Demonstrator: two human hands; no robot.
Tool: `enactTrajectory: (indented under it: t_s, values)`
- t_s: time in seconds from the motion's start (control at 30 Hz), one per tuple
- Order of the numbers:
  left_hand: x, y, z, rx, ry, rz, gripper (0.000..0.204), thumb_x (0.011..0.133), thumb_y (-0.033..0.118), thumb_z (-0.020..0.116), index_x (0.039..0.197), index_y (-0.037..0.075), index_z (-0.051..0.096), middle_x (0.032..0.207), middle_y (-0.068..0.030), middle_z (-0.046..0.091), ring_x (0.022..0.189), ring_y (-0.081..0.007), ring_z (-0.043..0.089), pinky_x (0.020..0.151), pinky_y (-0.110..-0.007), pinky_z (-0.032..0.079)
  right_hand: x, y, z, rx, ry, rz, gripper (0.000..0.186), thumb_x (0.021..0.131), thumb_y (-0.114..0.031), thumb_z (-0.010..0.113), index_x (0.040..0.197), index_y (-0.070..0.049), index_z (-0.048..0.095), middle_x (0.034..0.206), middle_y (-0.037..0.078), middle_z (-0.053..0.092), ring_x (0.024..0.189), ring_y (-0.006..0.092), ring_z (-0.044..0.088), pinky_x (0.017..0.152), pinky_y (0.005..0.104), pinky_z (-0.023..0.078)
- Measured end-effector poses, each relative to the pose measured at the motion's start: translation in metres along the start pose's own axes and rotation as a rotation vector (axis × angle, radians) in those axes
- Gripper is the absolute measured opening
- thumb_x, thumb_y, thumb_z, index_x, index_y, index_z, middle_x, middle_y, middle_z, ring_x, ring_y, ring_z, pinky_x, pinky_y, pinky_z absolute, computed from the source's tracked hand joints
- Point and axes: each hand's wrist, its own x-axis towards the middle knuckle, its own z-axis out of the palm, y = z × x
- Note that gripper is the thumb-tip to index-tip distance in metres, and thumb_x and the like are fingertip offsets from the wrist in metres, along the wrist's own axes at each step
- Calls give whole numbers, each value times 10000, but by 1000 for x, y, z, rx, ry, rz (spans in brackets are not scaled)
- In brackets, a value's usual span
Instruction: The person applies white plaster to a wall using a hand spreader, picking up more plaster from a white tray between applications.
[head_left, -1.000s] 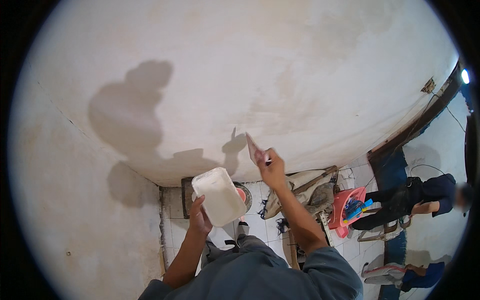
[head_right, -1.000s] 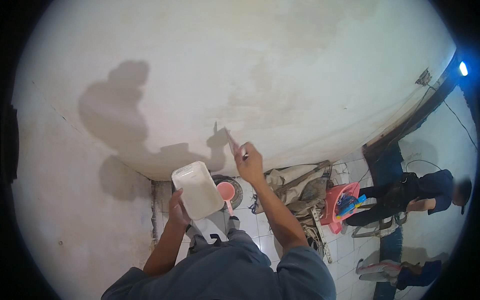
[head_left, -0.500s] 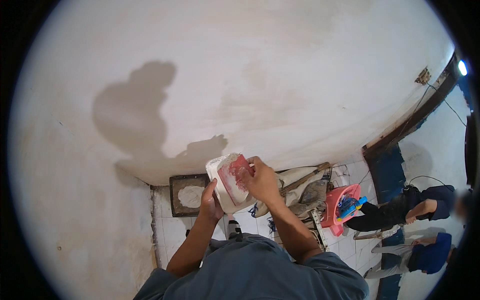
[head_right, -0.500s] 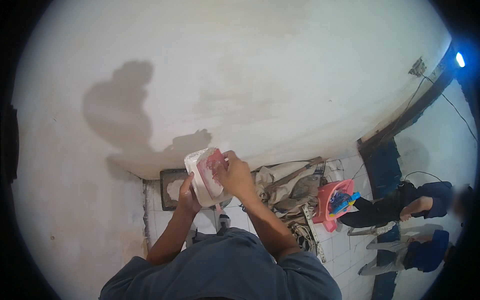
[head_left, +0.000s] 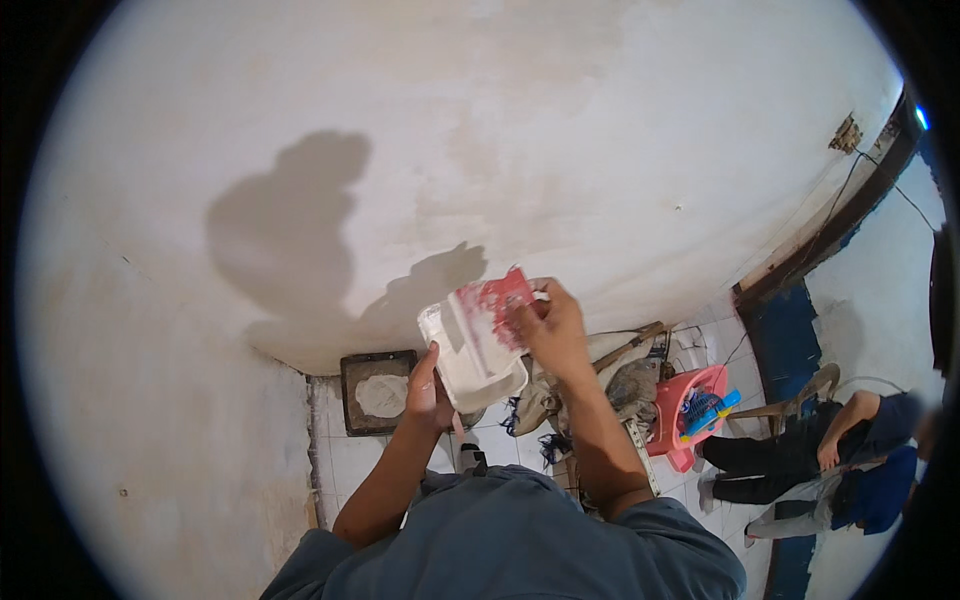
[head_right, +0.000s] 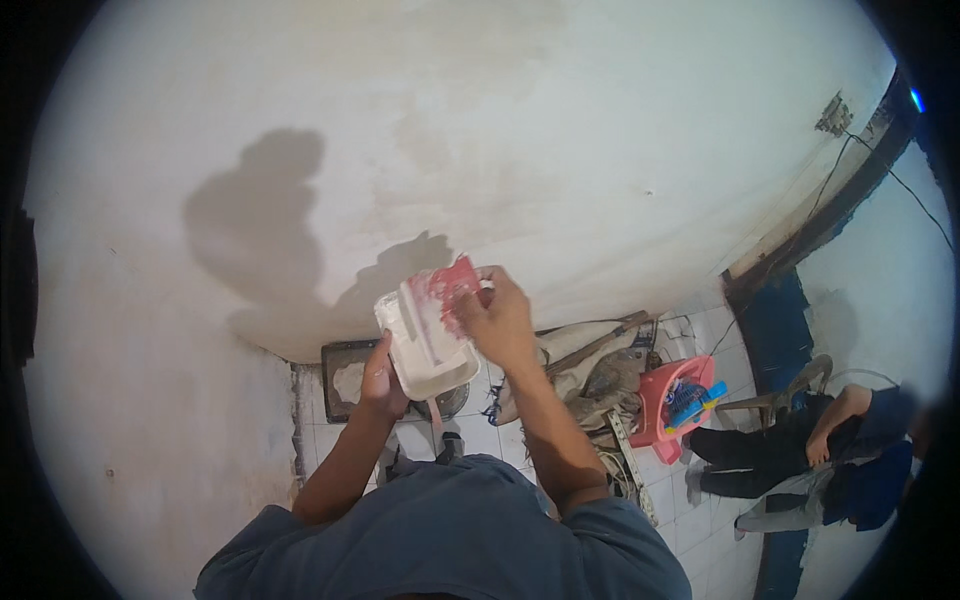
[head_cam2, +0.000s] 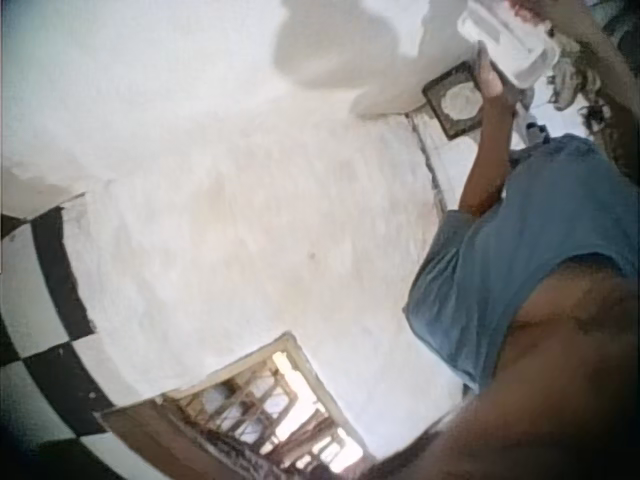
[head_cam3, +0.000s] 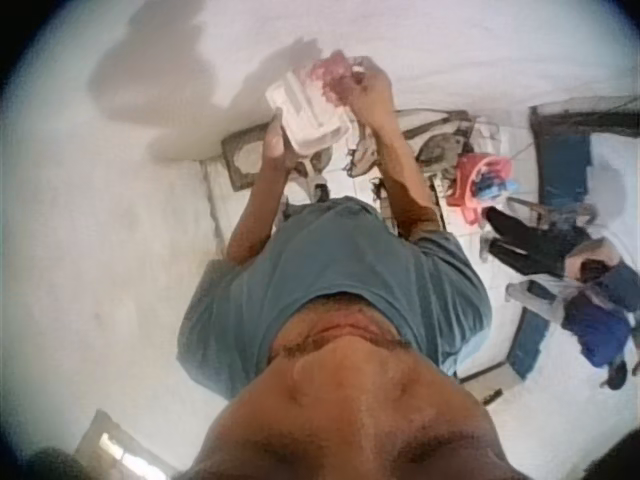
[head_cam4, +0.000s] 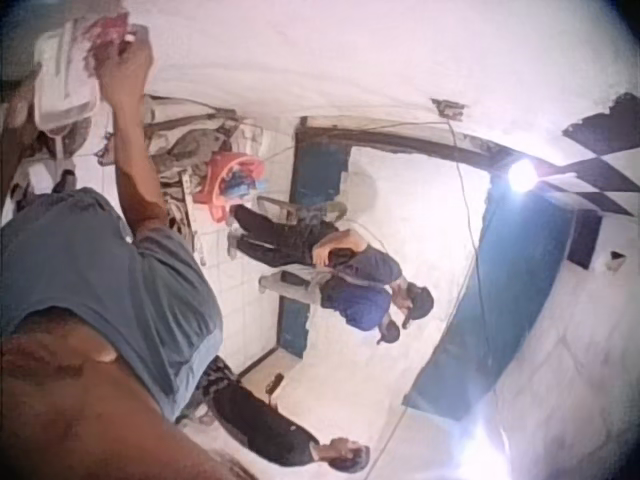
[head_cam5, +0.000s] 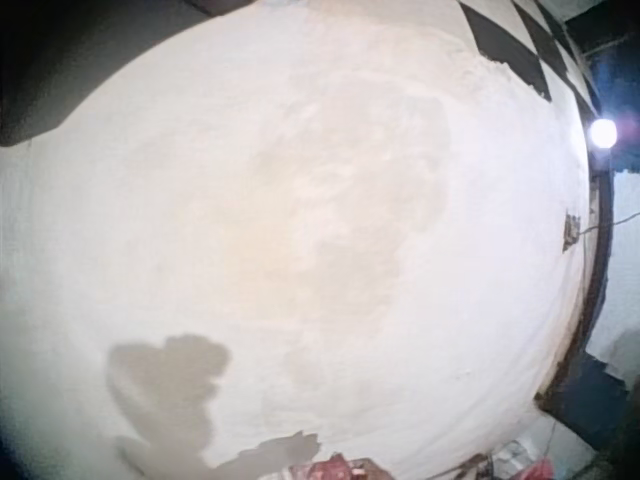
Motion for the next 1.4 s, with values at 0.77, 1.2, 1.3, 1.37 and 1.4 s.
enactTrajectory:
  t_s: [0.77,1.2,1.3,1.37,1.4]
  values:
    - [38,10,31,78,26,11,569,1034,406,433,1444,12,405,1403,-179,532,1282,-323,536,1106,-463,410,42,8,-60,827,6,311,190,914,-77,598,1096,-25,586,973,65,682,793,139,678,657,266,566]
    - [5,18,21,94,-44,10,613,1014,442,461,1444,10,396,1391,-175,537,1235,-338,568,1058,-492,450,118,-17,-94,951,411,-130,73,873,-43,551,930,-40,597,839,54,606,721,166,610,591,304,527]
    - [3,16,14,85,-56,18,602,1011,438,470,1434,13,414,1379,-168,549,1238,-328,566,1057,-475,449,163,-59,-113,898,551,-154,24,874,-67,574,880,-44,576,736,41,523,676,170,580,579,307,522]
    - [1,19,3,84,-29,22,594,1011,434,473,1429,15,424,1372,-164,555,1240,-322,564,1056,-465,448,175,-124,-119,842,553,-189,67,884,-94,590,862,-39,557,716,35,486,663,168,572,557,298,507]
    - [-1,19,-4,89,1,45,593,1015,420,452,1445,14,402,1388,-170,540,1246,-332,562,1055,-481,457,169,-156,-122,879,555,-198,76,888,-99,593,869,-35,556,715,36,483,668,167,570,550,287,499]
